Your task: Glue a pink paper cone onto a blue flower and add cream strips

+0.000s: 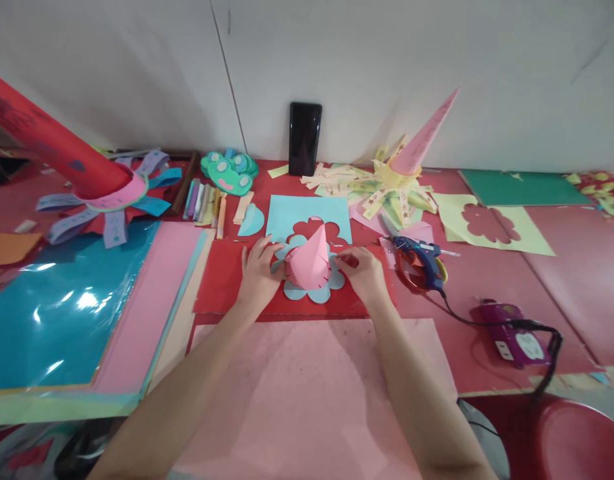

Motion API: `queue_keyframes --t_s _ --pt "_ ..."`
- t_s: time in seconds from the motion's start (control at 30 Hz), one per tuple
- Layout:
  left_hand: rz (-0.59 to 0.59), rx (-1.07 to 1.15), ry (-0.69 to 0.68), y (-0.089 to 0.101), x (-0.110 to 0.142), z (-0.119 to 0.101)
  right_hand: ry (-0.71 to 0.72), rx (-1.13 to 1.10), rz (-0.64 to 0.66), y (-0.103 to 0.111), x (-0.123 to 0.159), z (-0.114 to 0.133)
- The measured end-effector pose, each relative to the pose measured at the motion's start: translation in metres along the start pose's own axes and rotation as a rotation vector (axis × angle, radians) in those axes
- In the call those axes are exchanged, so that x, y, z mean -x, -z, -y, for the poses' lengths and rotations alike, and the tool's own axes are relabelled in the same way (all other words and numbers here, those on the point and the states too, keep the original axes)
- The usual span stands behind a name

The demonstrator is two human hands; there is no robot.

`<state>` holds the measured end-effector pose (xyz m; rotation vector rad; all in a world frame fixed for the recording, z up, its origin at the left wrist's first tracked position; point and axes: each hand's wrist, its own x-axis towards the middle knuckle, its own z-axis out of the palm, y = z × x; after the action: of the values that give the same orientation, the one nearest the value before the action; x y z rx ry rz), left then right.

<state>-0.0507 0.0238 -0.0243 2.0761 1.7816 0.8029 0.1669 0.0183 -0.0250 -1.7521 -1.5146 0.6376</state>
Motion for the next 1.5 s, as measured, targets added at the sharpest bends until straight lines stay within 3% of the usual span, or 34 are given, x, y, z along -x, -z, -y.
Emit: queue_keyframes --t_s 0.23,0.4,0.53,0.73,0.93,1.23,1.5 --pt "0.024 0.066 -0.067 -0.002 -0.002 0.001 0.057 0.083 -0.034 0.0 0.001 0.003" --pt "0.062 0.312 -0.137 0.007 -0.001 -0.007 0.054 0.051 -0.044 0.0 0.001 0.003" --pt "0.159 0.498 -0.189 0.014 0.003 -0.014 0.014 0.018 -0.026 -0.001 0.0 0.0" --pt "0.293 0.445 -0.216 0.005 0.007 -0.012 0.028 -0.027 -0.028 -0.002 0.0 0.0" --pt "0.232 0.448 -0.224 0.001 0.007 -0.008 0.0 -0.087 -0.032 0.0 0.0 0.002" --pt "0.197 0.48 -0.232 0.002 0.011 -0.021 0.001 -0.011 -0.043 0.0 -0.001 0.001" --pt "0.104 0.215 -0.241 -0.012 0.014 -0.029 -0.009 -0.011 -0.02 0.0 0.0 0.002"
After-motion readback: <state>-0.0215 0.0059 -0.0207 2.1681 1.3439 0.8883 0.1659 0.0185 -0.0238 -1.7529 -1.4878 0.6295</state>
